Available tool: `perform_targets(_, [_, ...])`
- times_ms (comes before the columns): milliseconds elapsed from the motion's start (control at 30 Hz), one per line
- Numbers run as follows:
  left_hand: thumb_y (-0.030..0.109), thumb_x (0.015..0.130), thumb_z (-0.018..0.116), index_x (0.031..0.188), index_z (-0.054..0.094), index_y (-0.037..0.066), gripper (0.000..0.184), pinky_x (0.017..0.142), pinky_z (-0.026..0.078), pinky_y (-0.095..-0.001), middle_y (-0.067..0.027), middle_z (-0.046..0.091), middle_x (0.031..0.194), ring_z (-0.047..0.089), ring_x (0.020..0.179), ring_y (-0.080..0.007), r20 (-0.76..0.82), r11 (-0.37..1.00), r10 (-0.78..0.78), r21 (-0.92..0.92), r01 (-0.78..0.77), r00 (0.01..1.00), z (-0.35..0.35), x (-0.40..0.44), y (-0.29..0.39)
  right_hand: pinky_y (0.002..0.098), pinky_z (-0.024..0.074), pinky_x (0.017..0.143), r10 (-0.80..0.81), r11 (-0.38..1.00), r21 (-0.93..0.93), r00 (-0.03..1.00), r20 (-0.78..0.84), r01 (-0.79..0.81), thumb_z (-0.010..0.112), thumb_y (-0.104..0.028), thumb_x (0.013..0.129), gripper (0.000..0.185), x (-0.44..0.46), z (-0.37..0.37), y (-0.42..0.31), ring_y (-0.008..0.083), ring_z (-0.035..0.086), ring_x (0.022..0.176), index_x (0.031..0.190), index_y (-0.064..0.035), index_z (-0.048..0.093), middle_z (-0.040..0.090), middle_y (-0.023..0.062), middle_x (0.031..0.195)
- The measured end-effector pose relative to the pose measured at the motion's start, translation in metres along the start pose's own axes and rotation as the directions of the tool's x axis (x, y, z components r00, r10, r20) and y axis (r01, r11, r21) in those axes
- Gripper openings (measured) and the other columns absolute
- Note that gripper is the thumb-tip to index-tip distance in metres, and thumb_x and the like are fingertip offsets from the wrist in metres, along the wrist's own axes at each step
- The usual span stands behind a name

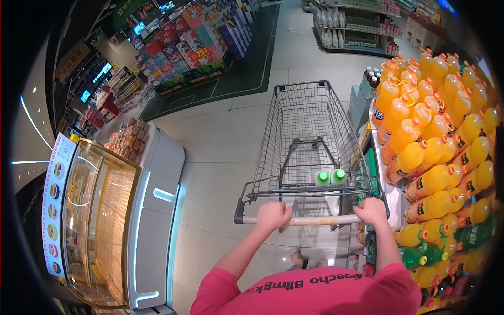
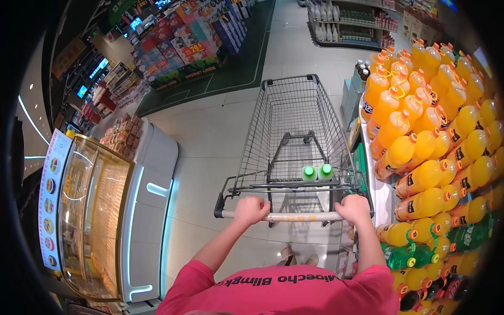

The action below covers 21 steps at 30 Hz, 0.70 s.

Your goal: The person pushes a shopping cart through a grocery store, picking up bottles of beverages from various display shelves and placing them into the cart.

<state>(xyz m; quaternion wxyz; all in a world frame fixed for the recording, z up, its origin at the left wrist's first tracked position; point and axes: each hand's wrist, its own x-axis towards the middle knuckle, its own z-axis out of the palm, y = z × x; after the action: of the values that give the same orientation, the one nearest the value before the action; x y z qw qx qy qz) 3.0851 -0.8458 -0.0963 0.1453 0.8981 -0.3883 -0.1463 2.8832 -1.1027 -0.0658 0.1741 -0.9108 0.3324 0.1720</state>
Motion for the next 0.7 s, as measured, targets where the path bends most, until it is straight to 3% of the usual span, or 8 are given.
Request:
perform_targets(233, [0.036,0.08,0.053,0.061,0.063,0.004,0.039,0.058,0.049,-0.0448,-0.0165,0.06,0.06,0.06,0.058,-0.0343,-0.04,0.997,0.051,-0.05,-0.053,0.998,-0.004,0.034,0.001,0.0428,0.0504,0.074,0.08,0.996,0.036,0.997,0.02,-0.08,0.054,-0.036,0.07,0.034,0.022,-0.005,0.007,0.0356,0.063,0.073,0.067,-0.0056,0.069,0.064,0.018,0.071])
perform_targets(333, [0.036,0.08,0.053,0.062,0.063,0.004,0.039,0.059,0.05,-0.0449,-0.0162,0.06,0.06,0.061,0.059,-0.0341,-0.03,0.996,0.071,-0.045,-0.072,0.997,-0.004,0.053,0.001,0.0434,0.0502,0.07,0.051,0.998,0.05,0.987,-0.15,-0.044,0.055,-0.037,0.071,0.034,0.032,-0.004,0.011,0.0364,0.062,0.069,0.065,-0.0055,0.068,0.062,0.0194,0.067])
perform_targets(700, [0.039,0.077,0.055,0.066,0.066,0.006,0.037,0.063,0.051,-0.044,-0.016,0.063,0.064,0.062,0.065,-0.0336,0.057,0.999,0.0,0.051,-0.003,0.998,-0.008,0.134,0.007,0.042,0.0509,0.071,0.06,0.994,0.101,0.987,-0.151,-0.045,0.054,-0.037,0.075,0.036,0.091,-0.043,0.019,0.0333,0.064,0.075,0.069,-0.0042,0.069,0.065,0.0177,0.074])
